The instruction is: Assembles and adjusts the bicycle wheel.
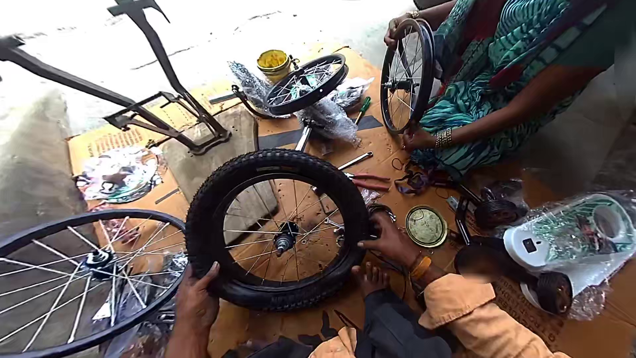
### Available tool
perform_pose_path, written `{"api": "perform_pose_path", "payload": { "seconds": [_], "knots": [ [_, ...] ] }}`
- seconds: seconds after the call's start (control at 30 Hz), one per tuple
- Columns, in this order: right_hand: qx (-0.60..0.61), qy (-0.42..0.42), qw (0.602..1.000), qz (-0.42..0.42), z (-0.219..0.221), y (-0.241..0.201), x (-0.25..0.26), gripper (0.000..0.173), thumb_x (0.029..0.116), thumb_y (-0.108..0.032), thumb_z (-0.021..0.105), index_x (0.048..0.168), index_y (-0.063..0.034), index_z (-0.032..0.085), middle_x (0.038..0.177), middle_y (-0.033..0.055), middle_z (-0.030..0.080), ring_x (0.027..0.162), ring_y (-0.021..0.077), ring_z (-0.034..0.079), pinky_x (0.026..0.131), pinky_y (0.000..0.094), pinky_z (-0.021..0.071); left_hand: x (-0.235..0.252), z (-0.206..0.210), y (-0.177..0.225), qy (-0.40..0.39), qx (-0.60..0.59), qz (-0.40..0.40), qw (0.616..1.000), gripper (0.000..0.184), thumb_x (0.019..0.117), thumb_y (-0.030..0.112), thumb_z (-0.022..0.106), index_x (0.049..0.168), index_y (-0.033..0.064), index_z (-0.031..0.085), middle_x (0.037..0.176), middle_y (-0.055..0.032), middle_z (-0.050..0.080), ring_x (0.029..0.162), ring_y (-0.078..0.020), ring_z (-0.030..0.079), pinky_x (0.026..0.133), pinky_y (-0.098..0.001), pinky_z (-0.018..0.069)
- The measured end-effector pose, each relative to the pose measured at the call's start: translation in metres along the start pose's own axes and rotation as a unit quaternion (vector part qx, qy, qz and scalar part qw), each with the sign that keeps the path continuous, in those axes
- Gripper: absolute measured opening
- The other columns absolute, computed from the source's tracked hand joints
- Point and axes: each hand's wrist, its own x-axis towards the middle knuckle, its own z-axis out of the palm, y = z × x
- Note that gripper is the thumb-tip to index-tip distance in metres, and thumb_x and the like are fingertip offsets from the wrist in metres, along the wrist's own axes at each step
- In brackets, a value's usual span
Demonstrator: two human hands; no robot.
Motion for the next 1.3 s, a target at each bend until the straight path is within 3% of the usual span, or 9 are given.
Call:
{"api": "perform_pose_path", "payload": {
  "seconds": [0.27, 0.37, 0.47, 0.57, 0.63, 0.7, 0.93, 1.03, 1.3],
  "knots": [
    [-0.038, -0.042, 0.993, 0.103, -0.029, 0.036, -0.047, 0.043, 0.0942, -0.029, 0.071, 0.130, -0.0045, 0.065, 0.107, 0.0070, 0.073, 0.096, 0.0162, 0.070, 0.091, 0.0376, 0.0572, 0.043, 0.062, 0.052, -0.141, 0.181, -0.003, 0.973, 0.050, 0.0999, 0.022, 0.065, 0.147, 0.0121, 0.051, 0.132, -0.0136, 0.065, 0.113, -0.0246, 0.067, 0.096, -0.0493, 0.0564],
    [-0.032, -0.043, 0.997, 0.059, -0.034, 0.032, -0.053, 0.026, 0.1005, -0.025, 0.066, 0.120, -0.0085, 0.072, 0.101, 0.0072, 0.073, 0.090, 0.0170, 0.070, 0.087, 0.0401, 0.0577, 0.051, 0.078, 0.067, -0.149, 0.216, -0.012, 0.965, 0.048, 0.1010, 0.023, 0.064, 0.146, 0.0148, 0.052, 0.129, -0.0150, 0.065, 0.110, -0.0268, 0.067, 0.095, -0.0527, 0.0551],
    [-0.118, 0.088, 0.989, -0.033, -0.034, 0.024, -0.047, 0.020, 0.1006, -0.022, 0.065, 0.117, -0.0153, 0.073, 0.098, 0.0035, 0.074, 0.082, 0.0168, 0.070, 0.078, 0.0435, 0.0604, 0.060, 0.087, 0.071, -0.165, 0.233, -0.019, 0.958, 0.043, 0.1021, 0.022, 0.063, 0.143, 0.0169, 0.053, 0.126, -0.0124, 0.067, 0.107, -0.0244, 0.069, 0.093, -0.0507, 0.0569],
    [-0.213, 0.181, 0.944, -0.174, -0.019, 0.012, -0.048, 0.040, 0.1001, -0.024, 0.063, 0.139, -0.0143, 0.061, 0.126, 0.0050, 0.065, 0.107, 0.0173, 0.067, 0.091, 0.0415, 0.0599, 0.068, 0.086, 0.068, -0.174, 0.225, -0.027, 0.958, 0.044, 0.1018, 0.024, 0.064, 0.144, 0.0189, 0.053, 0.124, -0.0114, 0.069, 0.104, -0.0240, 0.070, 0.088, -0.0499, 0.0586],
    [-0.284, 0.109, 0.923, -0.235, 0.003, 0.017, -0.058, 0.049, 0.0985, -0.032, 0.062, 0.143, -0.0119, 0.057, 0.148, 0.0099, 0.054, 0.138, 0.0265, 0.051, 0.112, 0.0512, 0.0461, 0.068, 0.086, 0.065, -0.170, 0.212, -0.029, 0.962, 0.042, 0.1017, 0.022, 0.064, 0.143, 0.0172, 0.054, 0.121, -0.0117, 0.070, 0.101, -0.0232, 0.071, 0.085, -0.0481, 0.0597],
    [-0.367, 0.005, 0.900, -0.236, 0.024, 0.041, -0.064, 0.049, 0.1007, -0.050, 0.054, 0.141, -0.0228, 0.063, 0.157, 0.0059, 0.047, 0.151, 0.0299, 0.033, 0.118, 0.0580, 0.0344, 0.066, 0.085, 0.060, -0.163, 0.198, -0.024, 0.966, 0.043, 0.1014, 0.021, 0.064, 0.143, 0.0157, 0.054, 0.122, -0.0117, 0.069, 0.103, -0.0224, 0.070, 0.088, -0.0472, 0.0588],
    [-0.402, 0.038, 0.889, -0.215, 0.042, 0.051, -0.063, 0.053, 0.1020, -0.054, 0.048, 0.141, -0.0206, 0.063, 0.158, 0.0070, 0.047, 0.152, 0.0308, 0.032, 0.119, 0.0589, 0.0327, 0.046, 0.082, 0.035, -0.099, 0.191, -0.079, 0.973, 0.061, 0.0955, 0.052, 0.067, 0.138, 0.0098, 0.057, 0.120, -0.0135, 0.070, 0.107, -0.0246, 0.069, 0.094, -0.0499, 0.0569],
    [-0.405, 0.046, 0.891, -0.199, 0.045, 0.043, -0.063, 0.045, 0.1027, -0.048, 0.050, 0.132, -0.0193, 0.068, 0.153, 0.0059, 0.053, 0.150, 0.0279, 0.037, 0.118, 0.0571, 0.0340, 0.046, 0.087, 0.034, -0.104, 0.209, -0.077, 0.969, 0.063, 0.0951, 0.053, 0.067, 0.139, 0.0083, 0.056, 0.120, -0.0150, 0.069, 0.106, -0.0254, 0.069, 0.093, -0.0513, 0.0563],
    [-0.338, 0.020, 0.927, -0.160, 0.056, 0.030, -0.069, 0.048, 0.1035, -0.041, 0.050, 0.144, -0.0163, 0.059, 0.156, 0.0093, 0.048, 0.149, 0.0297, 0.038, 0.118, 0.0556, 0.0336, 0.059, 0.071, 0.010, -0.149, 0.051, -0.093, 0.983, 0.049, 0.0982, 0.044, 0.064, 0.136, 0.0143, 0.056, 0.112, -0.0027, 0.072, 0.097, -0.0127, 0.071, 0.085, -0.0371, 0.0608]
  ]
}}
